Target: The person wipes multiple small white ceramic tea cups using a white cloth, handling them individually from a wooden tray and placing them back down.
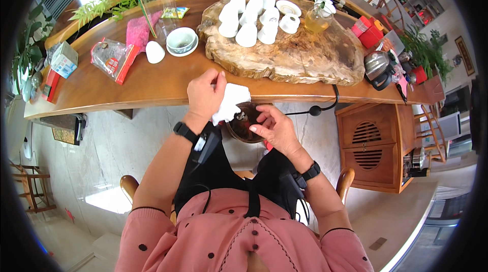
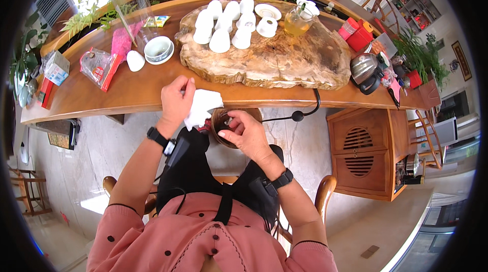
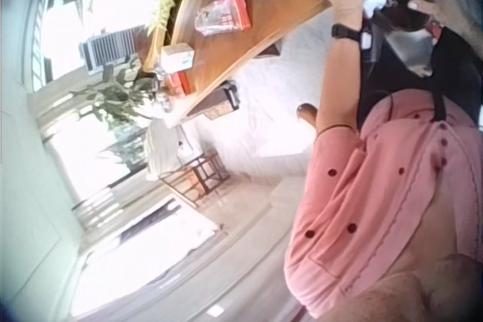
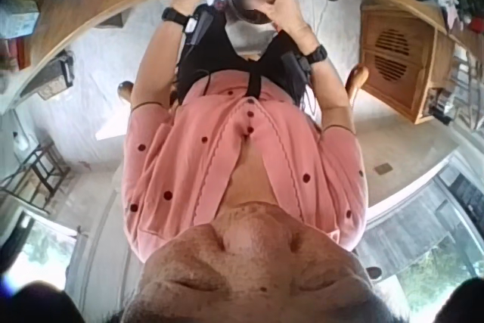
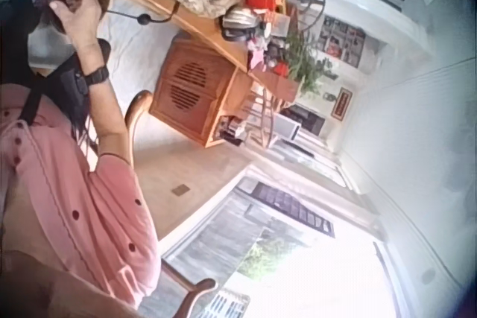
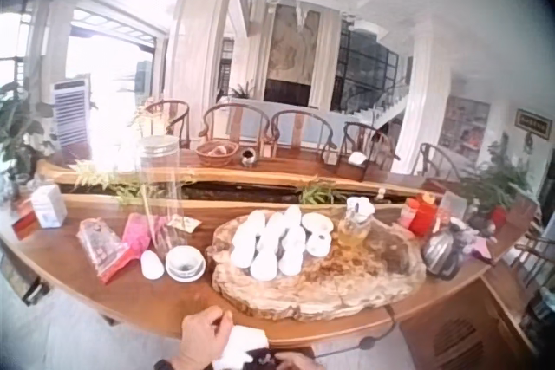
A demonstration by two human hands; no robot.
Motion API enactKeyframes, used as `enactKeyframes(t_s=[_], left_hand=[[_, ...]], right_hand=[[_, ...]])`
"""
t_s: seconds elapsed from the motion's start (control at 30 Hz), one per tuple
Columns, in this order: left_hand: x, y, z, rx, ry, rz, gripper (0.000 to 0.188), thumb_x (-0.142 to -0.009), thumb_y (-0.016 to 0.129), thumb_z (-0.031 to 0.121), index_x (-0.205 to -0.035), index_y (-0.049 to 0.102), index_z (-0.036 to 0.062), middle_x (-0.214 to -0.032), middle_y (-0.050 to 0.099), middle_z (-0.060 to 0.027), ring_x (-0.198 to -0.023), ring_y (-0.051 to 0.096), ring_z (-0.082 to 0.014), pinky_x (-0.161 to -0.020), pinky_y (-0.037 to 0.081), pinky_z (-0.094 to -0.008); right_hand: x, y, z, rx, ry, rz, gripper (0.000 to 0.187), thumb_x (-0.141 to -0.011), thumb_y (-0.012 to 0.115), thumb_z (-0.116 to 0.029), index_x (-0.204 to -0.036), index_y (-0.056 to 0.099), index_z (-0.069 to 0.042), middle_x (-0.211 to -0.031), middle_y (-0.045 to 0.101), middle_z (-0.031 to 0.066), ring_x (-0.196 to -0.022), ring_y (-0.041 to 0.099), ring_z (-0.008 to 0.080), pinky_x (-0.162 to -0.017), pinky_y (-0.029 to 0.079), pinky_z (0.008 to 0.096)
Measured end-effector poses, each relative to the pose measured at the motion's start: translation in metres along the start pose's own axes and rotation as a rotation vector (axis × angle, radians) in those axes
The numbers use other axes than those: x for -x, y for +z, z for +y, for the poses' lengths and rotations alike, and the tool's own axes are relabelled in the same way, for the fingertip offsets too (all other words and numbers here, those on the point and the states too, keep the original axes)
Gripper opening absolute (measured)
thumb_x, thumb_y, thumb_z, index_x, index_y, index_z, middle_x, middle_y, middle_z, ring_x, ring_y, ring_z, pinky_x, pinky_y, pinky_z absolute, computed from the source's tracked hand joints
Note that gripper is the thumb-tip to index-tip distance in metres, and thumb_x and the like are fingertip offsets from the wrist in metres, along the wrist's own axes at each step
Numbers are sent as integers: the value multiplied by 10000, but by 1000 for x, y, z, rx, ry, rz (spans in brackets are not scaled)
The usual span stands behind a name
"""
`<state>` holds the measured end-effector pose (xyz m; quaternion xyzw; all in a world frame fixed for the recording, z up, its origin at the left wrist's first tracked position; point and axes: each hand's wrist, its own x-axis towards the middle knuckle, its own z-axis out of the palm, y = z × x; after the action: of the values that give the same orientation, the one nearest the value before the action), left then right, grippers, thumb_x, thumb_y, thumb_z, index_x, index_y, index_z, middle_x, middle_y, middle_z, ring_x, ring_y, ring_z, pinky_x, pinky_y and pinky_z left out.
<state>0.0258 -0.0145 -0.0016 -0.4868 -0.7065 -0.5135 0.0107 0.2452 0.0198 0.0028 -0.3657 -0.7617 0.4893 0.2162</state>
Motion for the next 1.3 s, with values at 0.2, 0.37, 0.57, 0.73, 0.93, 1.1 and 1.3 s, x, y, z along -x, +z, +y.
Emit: enactKeyframes(t_s=[0.2,0.37,0.57,0.73,0.93,1.1,1.3], left_hand=[[52,4,35,346,-278,-61,296,-888,593,197,-691,505,-5,-540,476,-122,-477,466,-187,-476,390,-326],[73,-3,28,849,-705,-132,336,-937,563,276,-733,546,11,-694,556,-1,-633,484,-88,-588,407,-239],[74,-30,56,906,-676,-496,364,-920,600,321,-1105,515,20,-951,591,-38,-872,546,-81,-721,452,-227],[64,-26,60,899,-582,-384,316,-906,625,294,-1036,528,24,-806,587,-12,-638,539,-57,-514,438,-200],[46,-21,84,655,-555,-579,335,-919,588,367,-934,556,33,-670,538,-3,-528,500,-50,-436,396,-197],[-20,-3,59,142,-12,-202,236,-873,624,244,-965,574,33,-804,597,-120,-645,588,-233,-617,480,-354],[-93,19,67,-366,173,-208,375,-815,659,214,-1139,534,72,-1097,542,-160,-873,605,-351,-713,503,-443]], right_hand=[[5,32,-24,6,-220,-43,467,-833,655,-127,-1249,475,-17,-1017,618,198,-830,640,314,-760,517,354],[11,29,-17,9,-235,-19,215,-828,667,-97,-1002,621,21,-863,645,117,-766,618,198,-679,495,298],[10,9,-15,-487,53,61,182,-807,743,-148,-801,624,-11,-685,605,-6,-586,535,40,-491,433,198],[14,-5,-24,-281,-76,47,399,-765,769,-129,-1076,540,-29,-951,603,59,-743,575,86,-600,478,231],[25,-28,-36,35,-278,-53,406,-854,608,-90,-1240,492,-40,-978,625,147,-848,625,211,-753,495,316],[29,-79,-19,-59,38,-114,295,-865,562,-88,-1150,552,-12,-929,618,74,-824,582,143,-748,478,282],[36,-88,12,-389,112,-221,222,-853,578,-69,-1069,545,-27,-910,587,6,-825,534,80,-740,461,242]])
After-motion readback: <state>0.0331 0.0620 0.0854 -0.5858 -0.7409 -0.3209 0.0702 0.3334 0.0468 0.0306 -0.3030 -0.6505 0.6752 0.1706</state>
